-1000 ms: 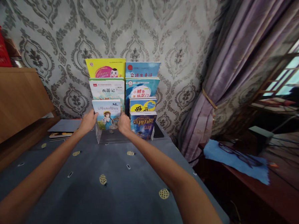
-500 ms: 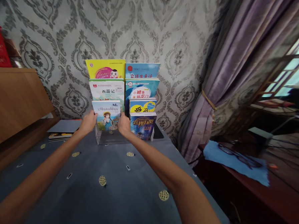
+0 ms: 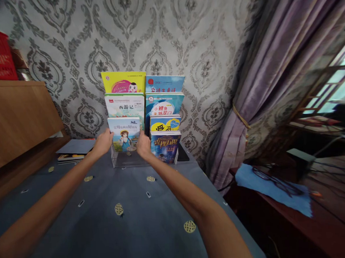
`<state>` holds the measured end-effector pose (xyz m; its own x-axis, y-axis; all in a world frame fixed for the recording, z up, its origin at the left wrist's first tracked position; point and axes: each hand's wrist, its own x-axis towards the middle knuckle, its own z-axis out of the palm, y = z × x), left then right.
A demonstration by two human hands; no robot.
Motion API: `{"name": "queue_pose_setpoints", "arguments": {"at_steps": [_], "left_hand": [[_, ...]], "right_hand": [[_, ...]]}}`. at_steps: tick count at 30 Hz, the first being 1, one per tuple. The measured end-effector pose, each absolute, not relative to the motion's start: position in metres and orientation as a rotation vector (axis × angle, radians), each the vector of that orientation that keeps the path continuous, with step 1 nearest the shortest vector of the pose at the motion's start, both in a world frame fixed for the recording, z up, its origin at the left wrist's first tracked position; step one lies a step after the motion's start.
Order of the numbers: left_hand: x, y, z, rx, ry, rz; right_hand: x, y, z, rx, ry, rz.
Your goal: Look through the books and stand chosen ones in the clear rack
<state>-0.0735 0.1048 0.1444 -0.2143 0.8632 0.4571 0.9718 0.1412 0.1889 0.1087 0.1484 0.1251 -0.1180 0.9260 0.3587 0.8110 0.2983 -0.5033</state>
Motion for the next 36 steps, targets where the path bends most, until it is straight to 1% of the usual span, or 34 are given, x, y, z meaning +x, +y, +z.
{"name": "queue_pose_setpoints", "arguments": {"at_steps": [11,36], "left_hand": [[-0.075,0.102,0.146,-1.797,-2.186,-0.582],[-0.083,0.086,0.136,-1.885,-2.158,-0.699]], "right_hand": [[0.107,0.145,0.126,-1.557,-1.959,0.233],[0.118,0.134,0.121,-1.473,-2.008,0.292]]}}
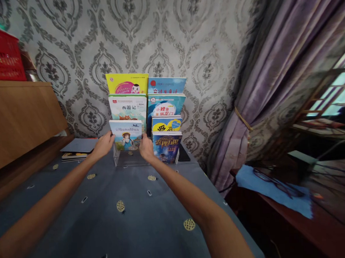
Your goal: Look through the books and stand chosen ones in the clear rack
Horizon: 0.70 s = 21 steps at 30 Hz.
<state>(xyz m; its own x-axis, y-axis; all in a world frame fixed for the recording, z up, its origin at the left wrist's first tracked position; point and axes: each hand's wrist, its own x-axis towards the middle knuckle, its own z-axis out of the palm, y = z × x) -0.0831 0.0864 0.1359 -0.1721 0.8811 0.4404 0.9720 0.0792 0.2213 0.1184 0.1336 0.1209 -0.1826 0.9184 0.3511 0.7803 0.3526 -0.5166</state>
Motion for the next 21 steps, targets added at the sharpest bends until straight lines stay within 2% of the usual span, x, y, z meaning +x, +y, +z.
{"name": "queue_pose_setpoints", "arguments": {"at_steps": [7,11,16,21], "left_hand": [[-0.090,0.086,0.123,-1.933,-2.096,-0.786],[-0.100,0.075,0.096,-1.923,-2.084,-0.831],[-0.133,0.058,0.051,-1.869,-2.162,-0.578],[-0.180,0.060,0.043,-1.609,-2.318,-0.438]], "right_hand": [[0.119,0.134,0.119,-1.449,-2.016,0.306],[0.124,0.127,0.105,-1.289,-1.990,0.286],[0.140,0.090,0.048,-0.906,-1.961,0.227],[0.152,0.054,-0.012,-0.778,-2.264,0.492]]}}
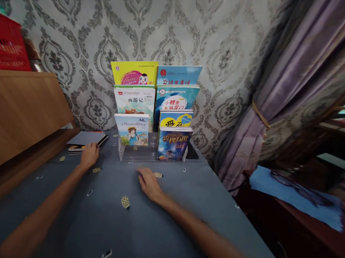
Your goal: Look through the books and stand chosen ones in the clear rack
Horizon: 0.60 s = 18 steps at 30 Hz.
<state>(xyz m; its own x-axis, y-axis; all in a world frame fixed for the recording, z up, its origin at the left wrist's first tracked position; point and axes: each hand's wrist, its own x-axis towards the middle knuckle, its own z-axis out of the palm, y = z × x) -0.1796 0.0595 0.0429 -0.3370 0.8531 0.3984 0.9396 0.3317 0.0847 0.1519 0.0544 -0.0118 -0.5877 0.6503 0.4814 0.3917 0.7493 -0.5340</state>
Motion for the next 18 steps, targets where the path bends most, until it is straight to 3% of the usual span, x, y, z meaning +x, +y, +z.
{"name": "queue_pose_setpoints", "arguments": {"at_steps": [18], "left_hand": [[-0.226,0.094,0.047,-1.675,-2.370,-0.079]], "right_hand": [[0.152,0.046,-0.012,-0.761,-2.382,0.467]]}}
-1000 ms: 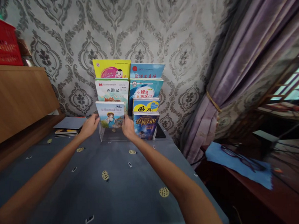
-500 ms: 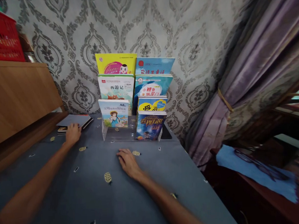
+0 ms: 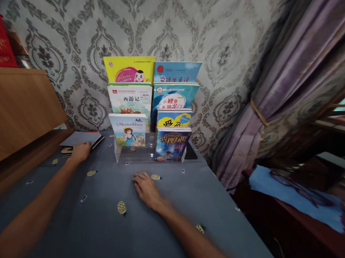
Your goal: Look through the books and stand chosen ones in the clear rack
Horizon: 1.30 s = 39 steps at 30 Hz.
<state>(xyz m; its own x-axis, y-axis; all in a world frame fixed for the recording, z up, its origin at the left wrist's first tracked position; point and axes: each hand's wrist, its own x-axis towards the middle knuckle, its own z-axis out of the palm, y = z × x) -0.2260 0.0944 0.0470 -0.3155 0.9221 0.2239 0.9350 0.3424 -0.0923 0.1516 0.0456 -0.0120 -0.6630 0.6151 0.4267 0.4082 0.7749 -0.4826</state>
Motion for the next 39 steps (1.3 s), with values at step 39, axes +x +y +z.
{"name": "queue_pose_setpoints", "arguments": {"at_steps": [39], "left_hand": [[-0.247,0.006,0.013,-1.831,-2.151,0.023]], "right_hand": [[0.153,0.045,-0.015,-0.728,-2.421,0.398]]}}
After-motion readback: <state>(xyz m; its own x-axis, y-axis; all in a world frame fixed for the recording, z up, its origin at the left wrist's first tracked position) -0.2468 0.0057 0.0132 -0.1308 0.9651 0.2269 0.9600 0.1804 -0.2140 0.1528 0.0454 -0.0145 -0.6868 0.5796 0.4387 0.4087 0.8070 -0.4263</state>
